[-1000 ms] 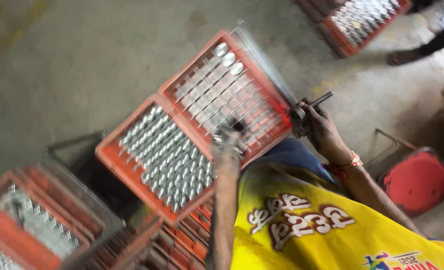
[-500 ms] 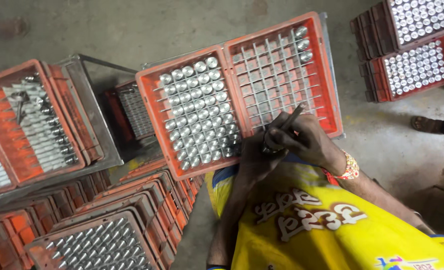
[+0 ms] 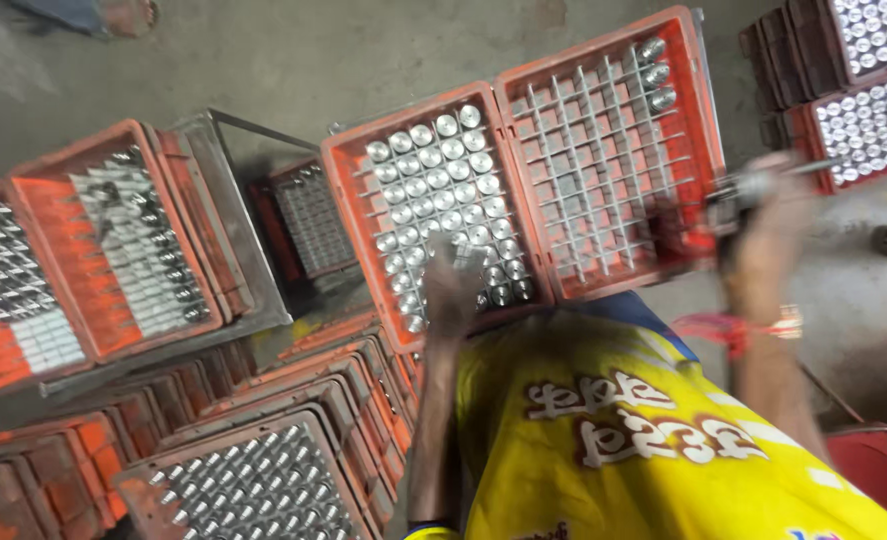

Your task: The person uses a handheld tool to press or stamp small cylindrical metal components arranged in a red plastic tray. They work systematically across the tray, moving from one component to the next while holding the tool in the right hand and stabilizing the tray with the left.

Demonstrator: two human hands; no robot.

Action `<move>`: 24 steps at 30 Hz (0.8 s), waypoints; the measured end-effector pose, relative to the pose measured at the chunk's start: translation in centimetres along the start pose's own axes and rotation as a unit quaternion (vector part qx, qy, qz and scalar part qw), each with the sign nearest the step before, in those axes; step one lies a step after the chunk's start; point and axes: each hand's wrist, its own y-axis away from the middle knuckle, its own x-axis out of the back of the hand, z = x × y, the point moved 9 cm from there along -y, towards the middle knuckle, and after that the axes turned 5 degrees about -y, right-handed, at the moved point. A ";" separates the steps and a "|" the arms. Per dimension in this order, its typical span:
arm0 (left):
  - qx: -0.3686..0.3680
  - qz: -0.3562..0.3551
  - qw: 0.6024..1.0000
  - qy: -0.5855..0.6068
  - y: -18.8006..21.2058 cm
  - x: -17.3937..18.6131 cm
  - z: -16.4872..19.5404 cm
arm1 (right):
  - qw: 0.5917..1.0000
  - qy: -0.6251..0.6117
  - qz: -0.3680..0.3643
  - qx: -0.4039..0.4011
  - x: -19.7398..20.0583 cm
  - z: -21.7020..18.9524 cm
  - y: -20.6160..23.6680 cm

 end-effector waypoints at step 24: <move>-0.203 0.029 0.961 -0.183 -10.8 -8.2 5.3 | 0.972 -0.091 0.162 -0.142 11.6 4.9 2.5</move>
